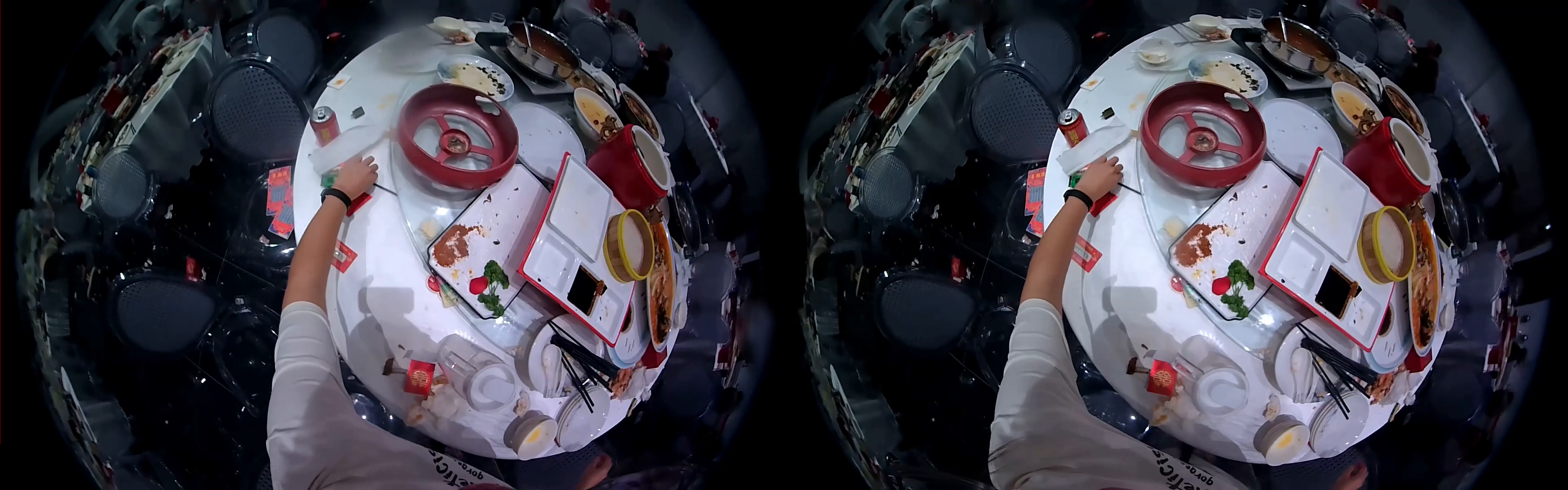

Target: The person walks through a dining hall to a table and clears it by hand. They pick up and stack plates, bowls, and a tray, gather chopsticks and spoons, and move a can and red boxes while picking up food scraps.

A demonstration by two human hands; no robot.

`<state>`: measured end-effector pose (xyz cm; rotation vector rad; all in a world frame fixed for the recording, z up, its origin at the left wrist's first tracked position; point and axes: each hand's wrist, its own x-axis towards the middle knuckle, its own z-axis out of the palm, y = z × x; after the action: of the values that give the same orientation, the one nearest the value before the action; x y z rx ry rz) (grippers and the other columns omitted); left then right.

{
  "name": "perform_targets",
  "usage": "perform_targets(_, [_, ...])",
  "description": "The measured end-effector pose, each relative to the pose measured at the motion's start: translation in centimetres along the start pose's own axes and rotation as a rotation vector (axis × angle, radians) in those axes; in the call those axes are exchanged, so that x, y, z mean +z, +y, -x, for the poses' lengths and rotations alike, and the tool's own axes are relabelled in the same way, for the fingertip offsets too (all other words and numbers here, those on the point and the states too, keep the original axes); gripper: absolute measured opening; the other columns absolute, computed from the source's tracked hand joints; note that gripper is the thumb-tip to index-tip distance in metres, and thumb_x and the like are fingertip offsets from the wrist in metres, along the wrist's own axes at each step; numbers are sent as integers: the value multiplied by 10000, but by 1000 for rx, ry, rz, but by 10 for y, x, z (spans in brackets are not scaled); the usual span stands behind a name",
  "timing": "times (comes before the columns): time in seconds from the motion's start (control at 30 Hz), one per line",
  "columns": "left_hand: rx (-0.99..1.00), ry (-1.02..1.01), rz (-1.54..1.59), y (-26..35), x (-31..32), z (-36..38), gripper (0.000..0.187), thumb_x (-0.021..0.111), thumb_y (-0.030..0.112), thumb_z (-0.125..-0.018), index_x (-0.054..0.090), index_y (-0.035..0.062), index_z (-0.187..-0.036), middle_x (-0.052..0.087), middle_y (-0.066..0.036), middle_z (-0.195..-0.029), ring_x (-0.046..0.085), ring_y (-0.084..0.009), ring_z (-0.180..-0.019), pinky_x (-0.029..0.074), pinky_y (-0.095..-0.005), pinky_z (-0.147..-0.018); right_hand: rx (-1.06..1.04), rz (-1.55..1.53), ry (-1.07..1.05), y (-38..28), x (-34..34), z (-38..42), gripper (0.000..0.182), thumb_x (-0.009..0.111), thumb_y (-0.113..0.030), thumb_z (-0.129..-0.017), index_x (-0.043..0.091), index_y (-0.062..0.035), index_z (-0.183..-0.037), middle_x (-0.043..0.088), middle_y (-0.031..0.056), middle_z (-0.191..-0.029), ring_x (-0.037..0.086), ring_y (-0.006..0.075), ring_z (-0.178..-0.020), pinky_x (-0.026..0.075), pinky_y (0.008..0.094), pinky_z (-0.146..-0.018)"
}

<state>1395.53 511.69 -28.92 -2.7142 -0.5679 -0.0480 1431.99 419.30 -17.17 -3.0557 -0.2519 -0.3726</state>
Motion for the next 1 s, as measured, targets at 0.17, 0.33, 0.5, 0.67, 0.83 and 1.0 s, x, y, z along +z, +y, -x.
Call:
perform_targets(0.17, [159, 222, 164, 10, -48, 62, 118, 559, 113, -757, 562, 92, -873, 558, -37, -896, 530, -193, -966, 434, -336, -838, -516, -46, 267, -2, 2, 5, 253, 623, -149, -796, 667, 37, -963, 657, 217, -866, 643, 326, -776, 509, 406, -708])
perform_targets(0.33, [-284, 927, 757, 27, -99, 78, 324, 571, -99, -749, 489, 28, -1035, 586, -151, -967, 594, -326, -924, 469, -406, -861, 81, 175, -96, -35, -19, 17, 227, 643, -147, -807, 671, 36, -938, 667, 189, -866, 649, 300, -740, 516, 402, -685])
perform_targets(0.5, [-1015, 1021, 521, -56, -102, 27, 513, 640, 156, -782, 409, 56, -1229, 539, -151, -1037, 497, -331, -935, 392, -401, -812, 154, 108, -111, 30, -1, 34, 250, 663, -173, -817, 669, 13, -985, 672, 187, -911, 656, 294, -803, 521, 391, -704])
perform_targets(0.67, [-1191, 297, 365, -94, -34, -10, 1011, 791, 422, -590, 276, 144, -1415, 505, -95, -1276, 378, -331, -1148, 284, -458, -933, -441, -156, 25, -42, -17, 30, 210, 516, -4, -769, 563, 0, -974, 536, 129, -879, 553, 226, -717, 451, 338, -592])
perform_targets(0.83, [-1098, 192, 264, -99, -13, -14, 844, 792, 322, -591, 403, 111, -1309, 564, -113, -1164, 431, -330, -1065, 336, -439, -886, -139, -218, -100, -27, -53, 42, 296, 509, 41, -727, 563, -16, -1012, 531, 134, -962, 552, 253, -721, 445, 323, -601])
perform_targets(1.0, [-723, 446, 324, -70, -89, -11, 713, 787, 209, -600, 474, 52, -1221, 581, -139, -1098, 472, -334, -974, 379, -416, -846, 34, -391, -46, -71, -101, 23, 261, 532, 15, -776, 566, -13, -1033, 547, 102, -985, 566, 202, -787, 467, 286, -643])
